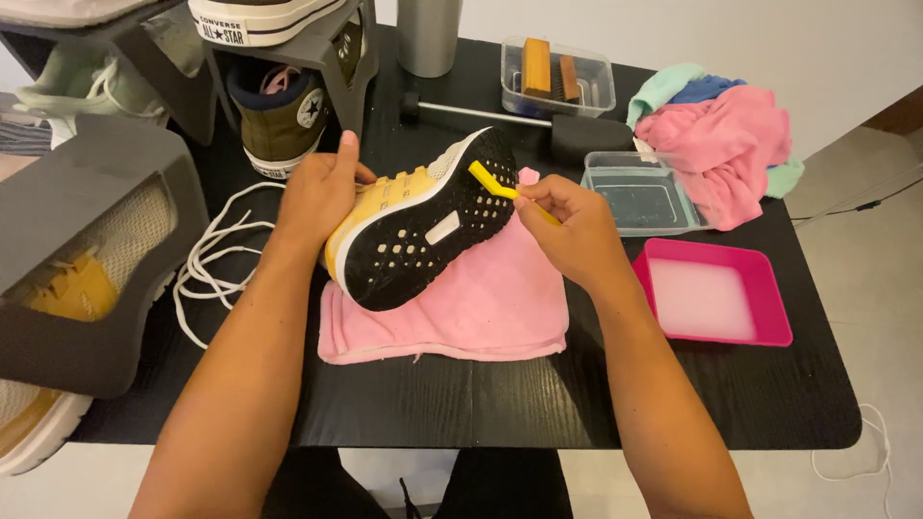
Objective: The person scrubs the sole of a sneaker using a yellow brush, repeatedly dipping the brush into a container of liquid. The shoe is held over a pink cloth on a table while the person cleans the textured bottom surface.
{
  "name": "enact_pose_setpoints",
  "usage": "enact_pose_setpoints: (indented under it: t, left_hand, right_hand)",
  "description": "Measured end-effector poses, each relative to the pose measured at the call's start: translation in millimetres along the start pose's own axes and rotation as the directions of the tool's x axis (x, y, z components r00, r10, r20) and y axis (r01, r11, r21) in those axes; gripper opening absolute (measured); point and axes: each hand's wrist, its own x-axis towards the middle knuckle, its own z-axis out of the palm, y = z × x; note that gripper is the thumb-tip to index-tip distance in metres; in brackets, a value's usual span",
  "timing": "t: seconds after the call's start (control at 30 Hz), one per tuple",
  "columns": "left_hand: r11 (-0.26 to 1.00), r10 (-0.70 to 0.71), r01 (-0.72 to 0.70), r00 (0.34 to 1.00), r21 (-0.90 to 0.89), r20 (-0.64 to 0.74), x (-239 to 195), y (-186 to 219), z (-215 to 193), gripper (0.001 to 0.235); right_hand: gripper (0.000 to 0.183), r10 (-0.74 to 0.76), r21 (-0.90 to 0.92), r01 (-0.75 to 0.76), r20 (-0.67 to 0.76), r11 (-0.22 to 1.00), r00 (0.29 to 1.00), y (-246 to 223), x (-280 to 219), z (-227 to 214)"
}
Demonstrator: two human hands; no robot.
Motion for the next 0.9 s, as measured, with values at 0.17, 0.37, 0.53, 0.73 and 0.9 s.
enact_pose_setpoints:
  t: [0.17, 0.37, 0.53, 0.73, 0.9]
  left_hand:
    - [0.908, 0.404, -0.352, 0.878, 0.227, -0.257, 14.9, -41.6, 10.3, 0.054]
    - [0.772, 0.573, -0.371, 0.757, 0.515, -0.314, 19.8, -60.6, 12.2, 0.054]
    - [0.736, 0.619, -0.368, 0.706, 0.568, -0.345, 22.4, -66.3, 15.2, 0.054]
    - [0.773, 0.631, -0.484, 0.647, 0.409, -0.428, 25.3, -63.1, 14.1, 0.05]
    - [0.867, 0.483, -0.488, 0.773, 0.102, -0.411, 9.8, -32.3, 9.8, 0.05]
  right_hand:
    - [0.018, -0.008, 0.004, 0.008, 0.004, 1.0, 1.0, 9.3, 1.8, 3.4]
    - [0.019, -0.039, 0.024, 0.039, -0.01, 0.999, 0.999, 7.7, 1.0, 4.0]
    - [0.018, -0.065, 0.041, 0.066, -0.025, 0.997, 0.998, 7.6, -1.4, 3.8]
    - [0.016, -0.076, 0.009, 0.076, -0.014, 0.997, 0.997, 0.4, -6.0, 0.9]
    - [0.014, -0.088, -0.002, 0.088, -0.021, 0.996, 0.996, -12.2, -7.3, -1.0]
